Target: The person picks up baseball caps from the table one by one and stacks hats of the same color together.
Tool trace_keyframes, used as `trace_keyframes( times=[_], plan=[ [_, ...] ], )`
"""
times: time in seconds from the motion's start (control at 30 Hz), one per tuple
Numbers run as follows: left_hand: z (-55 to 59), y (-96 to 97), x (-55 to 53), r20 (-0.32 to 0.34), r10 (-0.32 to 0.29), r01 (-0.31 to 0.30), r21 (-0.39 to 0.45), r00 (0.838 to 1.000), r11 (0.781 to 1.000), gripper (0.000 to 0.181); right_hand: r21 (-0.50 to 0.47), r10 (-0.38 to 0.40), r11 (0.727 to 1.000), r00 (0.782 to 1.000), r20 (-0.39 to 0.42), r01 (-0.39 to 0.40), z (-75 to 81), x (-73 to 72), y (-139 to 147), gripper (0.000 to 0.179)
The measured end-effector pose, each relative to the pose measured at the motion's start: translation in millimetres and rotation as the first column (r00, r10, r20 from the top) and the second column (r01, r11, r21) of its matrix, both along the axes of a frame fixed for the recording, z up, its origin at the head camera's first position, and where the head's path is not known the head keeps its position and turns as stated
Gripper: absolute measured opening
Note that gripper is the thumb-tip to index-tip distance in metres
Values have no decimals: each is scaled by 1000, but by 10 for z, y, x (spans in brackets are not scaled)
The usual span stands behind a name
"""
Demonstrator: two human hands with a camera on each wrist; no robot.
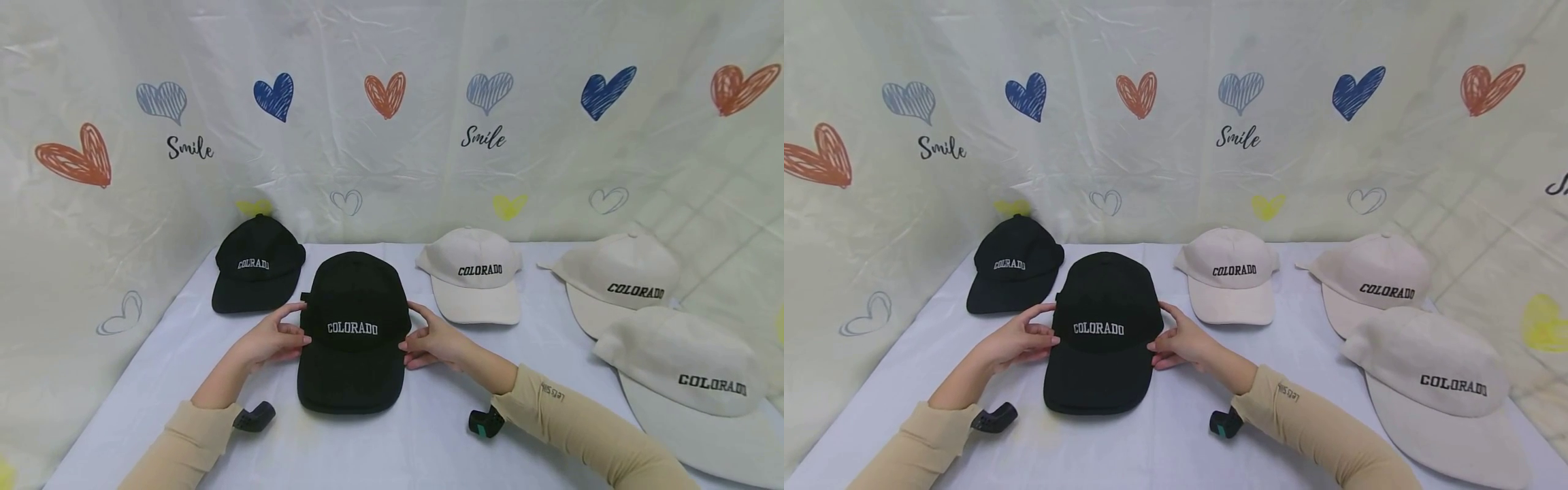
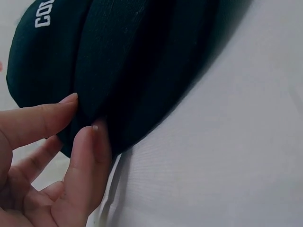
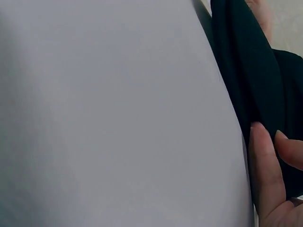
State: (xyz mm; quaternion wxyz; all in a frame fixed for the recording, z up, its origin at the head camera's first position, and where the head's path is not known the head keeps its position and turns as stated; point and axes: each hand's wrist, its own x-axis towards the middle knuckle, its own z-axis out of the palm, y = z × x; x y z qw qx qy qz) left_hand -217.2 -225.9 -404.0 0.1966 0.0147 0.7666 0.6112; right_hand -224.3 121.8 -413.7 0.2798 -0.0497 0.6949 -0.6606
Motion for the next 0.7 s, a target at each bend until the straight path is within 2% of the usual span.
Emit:
trace_keyframes(
  times=[0.17,0.37,0.7],
  plan=[
    [-8,0,-6,-3,-2,2,-15,1000,1000,80,16,-14,1000,1000,-13,14,-8,-1,-8,89],
    [-24,5,-13,6,21,-21,-42,1000,999,79,46,6,999,999,-32,-4,-8,2,1,88],
    [-5,28,1,-6,8,-8,-56,1000,998,79,55,19,998,999,-46,-17,-17,-2,7,90]
  ],
)
